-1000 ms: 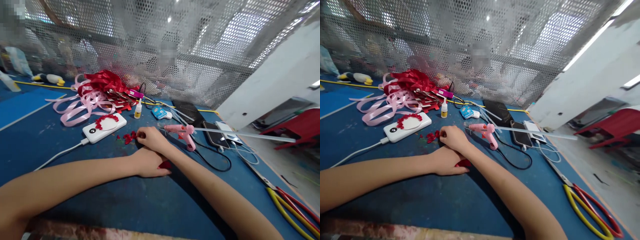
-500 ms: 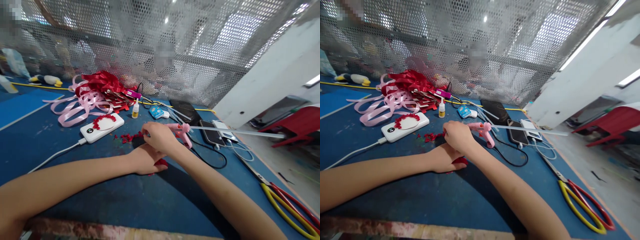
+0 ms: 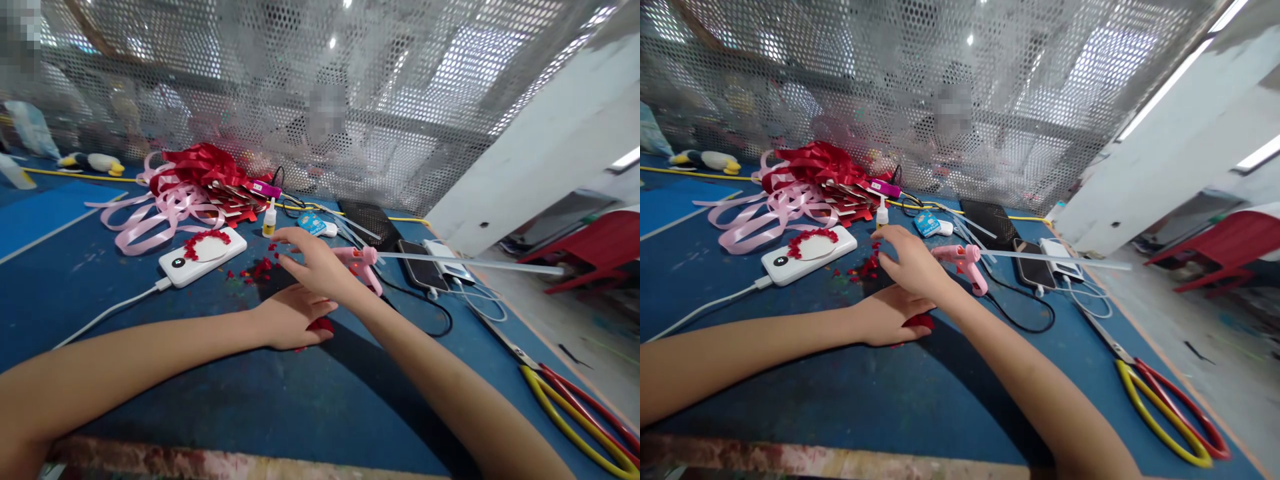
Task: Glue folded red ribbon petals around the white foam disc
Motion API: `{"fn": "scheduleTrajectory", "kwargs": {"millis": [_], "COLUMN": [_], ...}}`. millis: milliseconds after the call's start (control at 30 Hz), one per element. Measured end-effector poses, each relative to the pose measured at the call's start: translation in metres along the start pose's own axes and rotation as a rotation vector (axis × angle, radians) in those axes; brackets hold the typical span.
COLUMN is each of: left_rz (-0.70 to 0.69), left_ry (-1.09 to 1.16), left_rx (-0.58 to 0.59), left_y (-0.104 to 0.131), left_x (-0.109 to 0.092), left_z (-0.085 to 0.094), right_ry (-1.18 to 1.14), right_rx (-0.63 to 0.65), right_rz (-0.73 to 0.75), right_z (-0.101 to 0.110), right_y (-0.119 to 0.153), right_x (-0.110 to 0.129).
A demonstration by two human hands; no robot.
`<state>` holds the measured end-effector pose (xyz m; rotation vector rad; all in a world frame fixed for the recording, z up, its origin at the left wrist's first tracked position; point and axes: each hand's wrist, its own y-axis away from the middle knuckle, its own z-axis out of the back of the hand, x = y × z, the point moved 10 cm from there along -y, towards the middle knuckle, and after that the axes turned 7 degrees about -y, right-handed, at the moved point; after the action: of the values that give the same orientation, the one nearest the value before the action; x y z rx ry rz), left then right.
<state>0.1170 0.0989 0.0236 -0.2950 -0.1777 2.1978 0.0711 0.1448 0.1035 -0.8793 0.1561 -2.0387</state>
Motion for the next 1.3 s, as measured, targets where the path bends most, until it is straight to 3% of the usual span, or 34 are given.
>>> {"fn": "scheduleTrajectory", "kwargs": {"millis": [200, 533, 900, 1067, 1300], "left_rz": [0.015, 0.010, 0.015, 0.014, 0.015], "left_ry": [0.007, -0.014, -0.001, 0.000, -0.009], "left_rx": [0.033, 0.021, 0.016, 0.019, -0.007], "left_y": [0.000, 0.001, 0.001, 0.001, 0.001], "left_x": [-0.001, -0.001, -0.001, -0.001, 0.000], "left_z": [0.000, 0.001, 0.002, 0.002, 0.000], "right_ry": [-0.020, -0.111, -0.074, -0.220, -0.573], "right_rx": [-0.006, -0.150, -0.167, -0.159, -0.212], "right_rz": [0.043, -0.002, 0.029, -0.071, -0.357], "right_z": [0.005, 0.020, 0.023, 0.019, 0.009], "right_y": [-0.003, -0.002, -0.002, -0.002, 0.000], "right_x": [0.004, -0.003, 0.000, -0.009, -0.041]}}
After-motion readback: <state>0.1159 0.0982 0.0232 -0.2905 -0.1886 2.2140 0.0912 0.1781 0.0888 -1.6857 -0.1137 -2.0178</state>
